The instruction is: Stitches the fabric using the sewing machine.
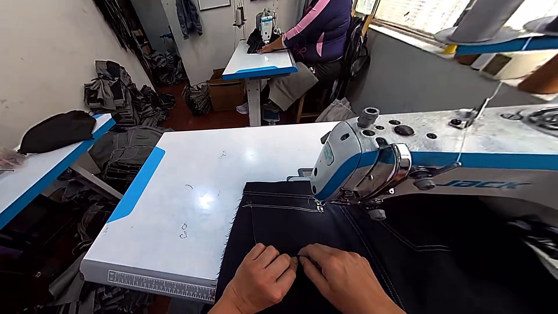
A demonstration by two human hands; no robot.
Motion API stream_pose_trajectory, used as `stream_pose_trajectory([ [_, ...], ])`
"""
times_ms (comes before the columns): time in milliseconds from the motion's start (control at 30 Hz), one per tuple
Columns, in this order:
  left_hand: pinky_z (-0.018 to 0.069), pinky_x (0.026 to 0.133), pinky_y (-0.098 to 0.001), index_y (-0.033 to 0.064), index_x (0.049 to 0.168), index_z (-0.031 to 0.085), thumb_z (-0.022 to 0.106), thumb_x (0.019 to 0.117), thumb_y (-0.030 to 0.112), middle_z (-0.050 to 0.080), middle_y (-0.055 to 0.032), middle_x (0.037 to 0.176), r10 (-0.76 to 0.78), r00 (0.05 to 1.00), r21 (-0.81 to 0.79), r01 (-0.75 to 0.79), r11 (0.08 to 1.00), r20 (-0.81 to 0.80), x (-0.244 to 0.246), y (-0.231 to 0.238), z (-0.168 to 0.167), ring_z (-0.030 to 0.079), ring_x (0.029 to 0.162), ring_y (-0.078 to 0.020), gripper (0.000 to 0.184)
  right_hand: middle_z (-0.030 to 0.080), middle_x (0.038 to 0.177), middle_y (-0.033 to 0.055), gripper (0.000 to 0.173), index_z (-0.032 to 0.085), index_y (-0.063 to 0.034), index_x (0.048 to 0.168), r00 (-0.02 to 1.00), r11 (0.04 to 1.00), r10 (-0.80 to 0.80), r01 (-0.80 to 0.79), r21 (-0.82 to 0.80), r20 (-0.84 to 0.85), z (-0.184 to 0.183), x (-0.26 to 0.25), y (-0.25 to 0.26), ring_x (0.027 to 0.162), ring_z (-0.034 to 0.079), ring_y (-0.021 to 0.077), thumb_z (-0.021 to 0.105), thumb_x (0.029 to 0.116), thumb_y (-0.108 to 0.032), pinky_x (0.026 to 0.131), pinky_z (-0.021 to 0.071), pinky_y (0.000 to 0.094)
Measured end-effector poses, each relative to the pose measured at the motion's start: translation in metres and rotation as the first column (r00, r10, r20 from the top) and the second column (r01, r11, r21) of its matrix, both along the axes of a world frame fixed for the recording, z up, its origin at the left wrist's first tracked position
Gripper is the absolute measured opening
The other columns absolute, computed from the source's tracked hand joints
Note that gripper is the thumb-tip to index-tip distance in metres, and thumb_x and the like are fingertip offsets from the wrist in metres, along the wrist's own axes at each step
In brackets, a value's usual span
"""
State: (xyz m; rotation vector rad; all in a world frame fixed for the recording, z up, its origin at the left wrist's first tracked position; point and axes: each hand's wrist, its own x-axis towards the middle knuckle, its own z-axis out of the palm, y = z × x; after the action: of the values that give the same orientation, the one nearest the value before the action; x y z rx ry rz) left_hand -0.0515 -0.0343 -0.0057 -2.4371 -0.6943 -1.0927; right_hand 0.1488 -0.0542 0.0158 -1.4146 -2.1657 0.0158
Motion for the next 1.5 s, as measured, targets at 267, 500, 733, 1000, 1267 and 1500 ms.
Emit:
stream_pose_trajectory([
  [267, 0.0482, 0.066, -0.0300, 0.0072, 0.094, 0.076, 0.059, 0.0967, 0.005, 0.068, -0.0044, 0.078, -0.116, 0.993, -0.117, 0.114, 0.986, -0.010, -0.006, 0.003, 0.002, 0.060, 0.071, -0.0184, 0.017, 0.064, 0.064, 0.0022, 0.034, 0.071, -0.0130, 0.078, 0.999, 0.996, 0.026, -0.030, 0.083, 0.043, -0.005, -0.001, 0.004, 0.053, 0.065, 0.0200, 0.051, 0.0970, -0.032, 0.039, 0.0448, 0.0370],
  [500, 0.0537, 0.078, -0.0281, 0.0128, 0.098, 0.080, 0.072, 0.0921, 0.033, 0.073, 0.0004, 0.086, 0.042, 0.989, -0.644, 0.058, 0.762, 0.139, -0.023, 0.009, 0.014, 0.067, 0.084, -0.0122, 0.023, 0.064, 0.062, 0.0033, 0.034, 0.073, -0.0111, 0.079, 0.996, 0.986, 0.024, -0.037, 0.162, 0.084, -0.008, -0.003, -0.002, 0.050, 0.063, 0.0205, 0.050, 0.0981, -0.027, 0.037, 0.0400, 0.0353],
  [733, 0.0449, 0.081, -0.0397, 0.0200, 0.101, 0.082, 0.070, 0.0944, 0.030, 0.074, 0.0017, 0.092, 0.078, 0.995, -0.734, -0.096, 0.672, -0.058, -0.005, 0.007, 0.025, 0.064, 0.090, -0.0182, 0.017, 0.065, 0.063, 0.0041, 0.035, 0.074, -0.0108, 0.081, 0.995, 0.983, 0.022, -0.039, 0.177, 0.094, -0.008, -0.002, -0.004, 0.050, 0.063, 0.0210, 0.050, 0.0994, -0.028, 0.037, 0.0388, 0.0350],
  [1000, 0.0402, 0.082, -0.0388, 0.0189, 0.098, 0.082, 0.068, 0.0956, 0.025, 0.073, 0.0047, 0.089, 0.029, 0.998, -0.697, -0.060, 0.714, -0.056, -0.006, 0.011, 0.019, 0.062, 0.086, -0.0144, 0.015, 0.068, 0.068, 0.0049, 0.035, 0.077, -0.0107, 0.091, 0.992, 0.984, 0.070, -0.086, 0.155, 0.106, -0.007, 0.000, -0.005, 0.054, 0.065, 0.0218, 0.051, 0.1015, -0.033, 0.039, 0.0401, 0.0352],
  [1267, 0.0490, 0.086, -0.0413, 0.0127, 0.104, 0.080, 0.078, 0.0864, 0.031, 0.074, -0.0020, 0.099, 0.011, 0.998, -0.677, 0.038, 0.735, 0.067, -0.043, 0.020, 0.008, 0.067, 0.095, -0.0174, 0.026, 0.068, 0.067, 0.0069, 0.031, 0.076, -0.0079, 0.088, 0.993, 0.976, 0.075, -0.093, 0.197, 0.096, -0.008, -0.002, -0.004, 0.052, 0.064, 0.0215, 0.053, 0.1016, -0.025, 0.040, 0.0398, 0.0339],
  [1500, 0.0478, 0.096, -0.0396, 0.0144, 0.103, 0.082, 0.075, 0.0898, 0.025, 0.078, 0.0004, 0.099, -0.006, 0.988, -0.620, 0.100, 0.778, 0.152, -0.059, 0.027, 0.003, 0.070, 0.097, -0.0133, 0.019, 0.068, 0.066, 0.0064, 0.029, 0.076, -0.0077, 0.087, 0.993, 0.966, 0.087, -0.103, 0.236, 0.076, -0.012, 0.000, -0.005, 0.054, 0.064, 0.0200, 0.055, 0.1010, -0.023, 0.041, 0.0397, 0.0327],
])
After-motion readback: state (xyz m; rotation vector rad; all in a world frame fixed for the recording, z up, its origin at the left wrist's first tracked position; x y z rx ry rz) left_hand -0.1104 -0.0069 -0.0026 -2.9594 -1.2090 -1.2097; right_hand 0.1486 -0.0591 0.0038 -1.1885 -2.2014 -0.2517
